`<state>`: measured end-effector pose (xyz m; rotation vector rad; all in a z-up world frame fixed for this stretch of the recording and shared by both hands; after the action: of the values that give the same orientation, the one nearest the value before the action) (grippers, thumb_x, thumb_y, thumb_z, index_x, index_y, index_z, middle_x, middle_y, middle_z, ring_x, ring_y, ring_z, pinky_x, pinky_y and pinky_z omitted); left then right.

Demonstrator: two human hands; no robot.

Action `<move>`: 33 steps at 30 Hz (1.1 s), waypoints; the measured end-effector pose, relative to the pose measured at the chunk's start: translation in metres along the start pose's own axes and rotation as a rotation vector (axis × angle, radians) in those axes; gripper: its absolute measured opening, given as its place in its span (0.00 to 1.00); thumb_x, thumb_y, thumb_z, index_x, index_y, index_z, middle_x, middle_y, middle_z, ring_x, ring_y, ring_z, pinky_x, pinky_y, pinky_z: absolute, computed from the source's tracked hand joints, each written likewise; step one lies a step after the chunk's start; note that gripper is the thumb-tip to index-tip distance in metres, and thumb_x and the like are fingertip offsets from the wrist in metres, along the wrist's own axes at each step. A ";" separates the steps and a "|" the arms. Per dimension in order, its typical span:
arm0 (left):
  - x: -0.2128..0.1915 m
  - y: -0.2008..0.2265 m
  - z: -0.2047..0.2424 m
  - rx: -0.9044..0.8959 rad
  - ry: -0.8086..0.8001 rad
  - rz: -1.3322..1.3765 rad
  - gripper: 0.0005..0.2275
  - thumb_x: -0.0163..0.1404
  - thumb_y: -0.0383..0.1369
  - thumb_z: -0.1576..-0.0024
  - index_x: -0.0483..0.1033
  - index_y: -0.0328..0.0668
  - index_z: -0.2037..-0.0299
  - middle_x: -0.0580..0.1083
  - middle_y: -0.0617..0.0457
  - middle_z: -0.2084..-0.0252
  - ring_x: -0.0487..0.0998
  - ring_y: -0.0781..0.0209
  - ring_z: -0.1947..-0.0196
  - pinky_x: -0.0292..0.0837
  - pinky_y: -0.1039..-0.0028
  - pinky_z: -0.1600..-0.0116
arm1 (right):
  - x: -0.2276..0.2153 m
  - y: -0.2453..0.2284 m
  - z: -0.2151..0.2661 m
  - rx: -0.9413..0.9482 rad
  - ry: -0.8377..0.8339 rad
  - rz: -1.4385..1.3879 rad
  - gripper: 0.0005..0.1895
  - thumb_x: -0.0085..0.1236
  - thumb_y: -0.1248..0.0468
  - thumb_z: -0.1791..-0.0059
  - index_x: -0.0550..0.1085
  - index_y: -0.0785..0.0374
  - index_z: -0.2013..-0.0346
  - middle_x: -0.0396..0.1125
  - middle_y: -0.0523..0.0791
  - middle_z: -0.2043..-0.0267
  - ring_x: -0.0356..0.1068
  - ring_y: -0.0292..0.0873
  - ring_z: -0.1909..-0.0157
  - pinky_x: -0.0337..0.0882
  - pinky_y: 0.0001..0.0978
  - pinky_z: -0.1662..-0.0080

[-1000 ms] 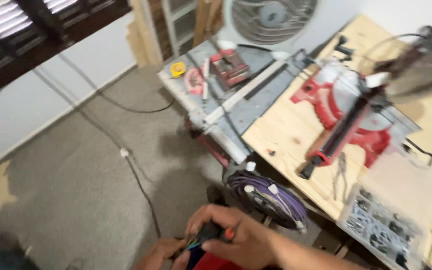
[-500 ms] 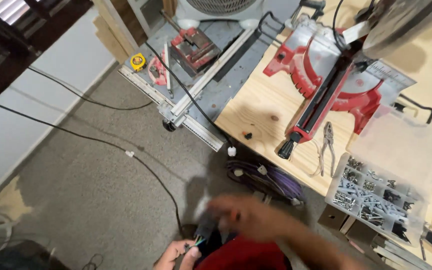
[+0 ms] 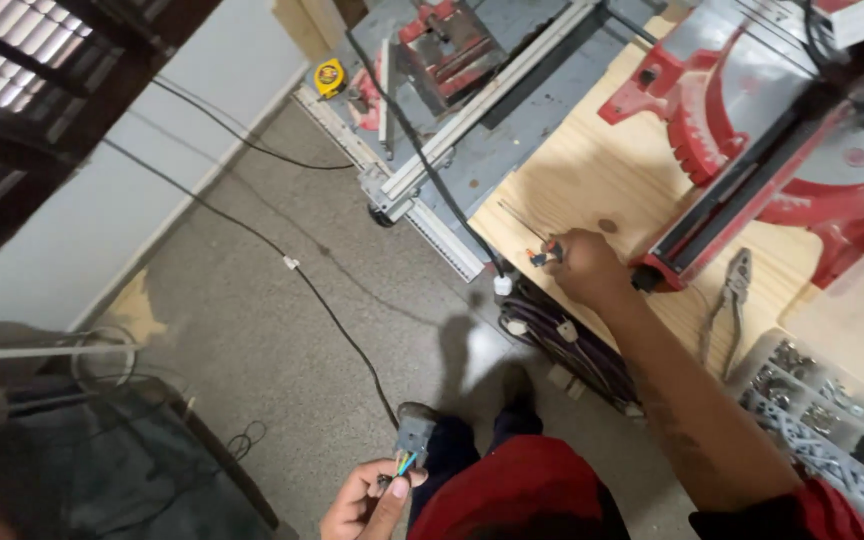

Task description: The person is wiring an electrical plug, inserting wires into terminals and tightening them with a screwdriver.

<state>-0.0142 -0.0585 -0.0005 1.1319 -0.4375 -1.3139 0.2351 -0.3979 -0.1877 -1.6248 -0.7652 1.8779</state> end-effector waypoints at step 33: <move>0.035 0.066 -0.016 0.531 0.077 -0.142 0.07 0.55 0.34 0.43 0.85 0.45 0.61 0.80 0.59 0.73 0.80 0.68 0.74 0.76 0.77 0.63 | -0.016 -0.227 0.108 0.342 -0.190 -1.084 0.10 0.58 0.68 0.53 0.74 0.72 0.60 0.79 0.56 0.47 0.83 0.53 0.56 0.82 0.36 0.70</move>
<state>0.0431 -0.0928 0.0363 1.6736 -0.6835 -1.3069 0.1378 -0.2598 -0.0014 -0.5757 -1.0390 1.2392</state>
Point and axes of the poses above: each hand's wrist, its own z-axis away from the middle knuckle, its own x-axis out of the palm, y = z × x, the point moved 1 cm from there along -z, towards the middle knuckle
